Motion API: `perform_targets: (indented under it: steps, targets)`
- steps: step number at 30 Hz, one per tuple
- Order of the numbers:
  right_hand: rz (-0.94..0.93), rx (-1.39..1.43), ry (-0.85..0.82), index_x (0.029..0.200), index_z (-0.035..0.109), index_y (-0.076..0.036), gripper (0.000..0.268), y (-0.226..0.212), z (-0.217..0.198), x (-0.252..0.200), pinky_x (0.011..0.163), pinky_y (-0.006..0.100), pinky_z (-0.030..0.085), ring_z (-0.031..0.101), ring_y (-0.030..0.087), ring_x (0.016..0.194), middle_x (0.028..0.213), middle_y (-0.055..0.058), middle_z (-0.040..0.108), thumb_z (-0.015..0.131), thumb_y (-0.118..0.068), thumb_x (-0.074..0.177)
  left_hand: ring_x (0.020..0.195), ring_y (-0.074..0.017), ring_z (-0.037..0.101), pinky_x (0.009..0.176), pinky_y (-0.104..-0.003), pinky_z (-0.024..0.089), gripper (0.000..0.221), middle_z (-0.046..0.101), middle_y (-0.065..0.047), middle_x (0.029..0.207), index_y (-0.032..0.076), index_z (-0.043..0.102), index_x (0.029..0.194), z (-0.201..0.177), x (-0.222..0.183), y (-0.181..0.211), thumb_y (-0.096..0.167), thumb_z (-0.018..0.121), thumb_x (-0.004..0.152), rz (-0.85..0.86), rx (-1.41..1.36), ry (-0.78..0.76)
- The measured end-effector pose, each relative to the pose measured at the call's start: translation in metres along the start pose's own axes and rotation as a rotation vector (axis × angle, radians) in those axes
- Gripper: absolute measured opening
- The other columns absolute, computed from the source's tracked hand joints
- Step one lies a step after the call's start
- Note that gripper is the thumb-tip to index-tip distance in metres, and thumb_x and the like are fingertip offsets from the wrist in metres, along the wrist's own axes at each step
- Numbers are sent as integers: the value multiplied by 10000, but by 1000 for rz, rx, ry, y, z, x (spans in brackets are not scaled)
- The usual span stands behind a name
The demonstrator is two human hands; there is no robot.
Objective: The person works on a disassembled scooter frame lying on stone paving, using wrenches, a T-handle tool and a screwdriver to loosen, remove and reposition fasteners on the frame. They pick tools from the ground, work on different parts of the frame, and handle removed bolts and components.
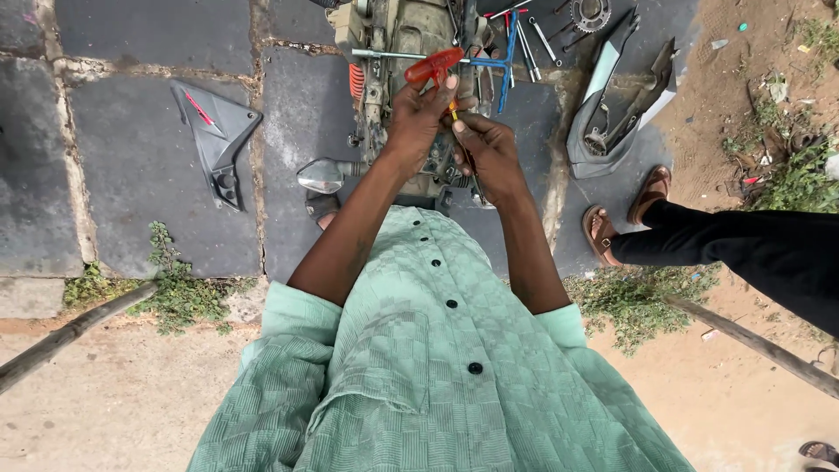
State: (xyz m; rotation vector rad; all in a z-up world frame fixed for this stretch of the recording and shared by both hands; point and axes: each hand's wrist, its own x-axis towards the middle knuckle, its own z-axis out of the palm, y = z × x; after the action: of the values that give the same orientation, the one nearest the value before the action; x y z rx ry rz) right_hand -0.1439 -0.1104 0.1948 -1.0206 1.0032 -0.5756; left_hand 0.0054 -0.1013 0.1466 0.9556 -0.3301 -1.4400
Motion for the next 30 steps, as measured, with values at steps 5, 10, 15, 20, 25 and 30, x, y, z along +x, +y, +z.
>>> perform_targets:
  steps: [5,10,15,20,25,30]
  targets:
    - [2,-18,99,1026,739,3,264,17,10,-4,438,214,318,434,35,538,674,-37,535,679,-254,1052,902,-226,765,770,-389,663,500,748,-114,1039,21,576,1380,0,-3,1,312,709,996,105,-26,18]
    - [-96,-339,138,1034,749,-2,267,6,28,-27,479,249,361,428,50,548,665,-21,558,681,-259,1052,738,-187,716,688,-409,667,417,707,-80,899,100,533,1365,-30,14,24,256,623,989,230,-157,189]
    - [-106,-139,165,1144,686,-16,202,36,-9,-53,638,266,469,588,125,734,853,82,657,643,-192,1057,810,-255,756,813,-439,702,270,725,-132,966,79,516,1306,-128,35,75,226,549,1081,312,-314,531]
    - [-462,-21,193,1231,469,-27,221,6,16,-49,933,344,647,736,229,1078,1107,189,749,610,-95,1076,931,-295,774,843,-425,676,298,726,-151,1052,142,486,1267,-70,-13,56,307,536,1024,85,-261,429]
    - [-675,15,253,1225,388,-32,257,-4,39,-41,1002,415,658,723,295,1186,1186,257,721,605,-24,1086,953,-324,755,853,-454,676,310,702,-150,1040,136,467,1247,-33,-16,9,308,542,1000,32,-401,397]
    - [-740,-52,300,1231,351,-61,280,-3,46,-44,998,409,608,713,297,1193,1211,270,703,590,-37,1087,968,-321,754,888,-460,654,399,702,-155,1043,6,488,1224,-26,-18,-1,325,588,1005,14,-486,356]
